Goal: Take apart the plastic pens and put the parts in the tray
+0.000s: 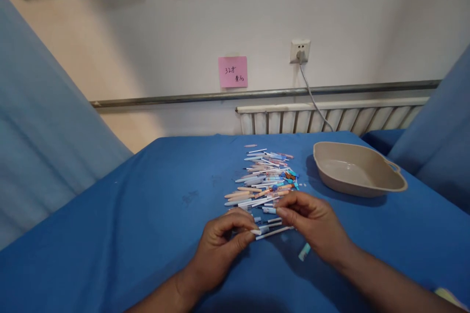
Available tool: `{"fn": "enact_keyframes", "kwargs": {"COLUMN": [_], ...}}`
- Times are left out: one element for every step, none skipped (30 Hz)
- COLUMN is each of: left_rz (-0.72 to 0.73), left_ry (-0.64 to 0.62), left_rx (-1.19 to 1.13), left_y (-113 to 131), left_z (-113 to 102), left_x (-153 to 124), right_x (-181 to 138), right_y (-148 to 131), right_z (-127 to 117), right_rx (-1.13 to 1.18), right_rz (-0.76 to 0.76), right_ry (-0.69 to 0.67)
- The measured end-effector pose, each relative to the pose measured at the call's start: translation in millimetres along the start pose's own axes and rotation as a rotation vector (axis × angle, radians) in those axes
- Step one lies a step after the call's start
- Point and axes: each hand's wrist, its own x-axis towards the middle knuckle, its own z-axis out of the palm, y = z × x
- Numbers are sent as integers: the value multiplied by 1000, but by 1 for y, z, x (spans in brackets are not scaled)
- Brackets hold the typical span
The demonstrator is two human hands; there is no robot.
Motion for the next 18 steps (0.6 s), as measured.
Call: {"fn": "enact_keyframes", "kwargs": {"left_rz": [-3, -5, -8, -11, -13, -14, -15, -17, -18, -18, -16, -14, -11, -8, -5, -1, 2, 6], "left_ry": [-1, -2, -2, -4, -4, -3, 0, 2, 3, 3, 3, 2, 0, -1, -1, -1, -2, -3], "left_rx": [-1, -2, -3, -2, 0, 5, 11, 20, 30, 40, 50, 61, 73, 85, 97, 108, 120, 131], "left_y": [0, -1, -1, -1, -1, -1, -1, -1, 0, 0, 1, 1, 1, 1, 1, 1, 1, 1], "left_z": [0, 0, 1, 1, 1, 2, 2, 2, 3, 3, 4, 5, 5, 5, 5, 5, 5, 5], "left_x": [0, 0, 0, 0, 0, 0, 0, 0, 0, 0, 0, 1, 1, 1, 1, 2, 2, 2], "right_x": [-5, -10, -13, -16, -18, -19, -20, -20, -20, -20, -21, -21, -21, -21, -21, -20, -20, -20], "right_y": [-5, -9, -12, -15, -17, -18, -20, -20, -20, -20, -20, -19, -19, -18, -18, -18, -17, -17], "right_z": [5, 9, 12, 13, 14, 14, 14, 14, 14, 14, 14, 14, 14, 14, 14, 14, 14, 14], "right_rx": [41, 68, 82, 81, 68, 45, 19, -4, -20, -29, -34, -43, -59, -83, -112, -140, -166, -187], "right_rz": [34, 61, 77, 83, 74, 55, 34, 13, 0, -6, -7, -8, -13, -24, -39, -58, -80, -101], "right_ry": [-29, -50, -74, -94, -109, -120, -123, -121, -116, -110, -106, -103, -101, -100, -100, -101, -103, -106]}}
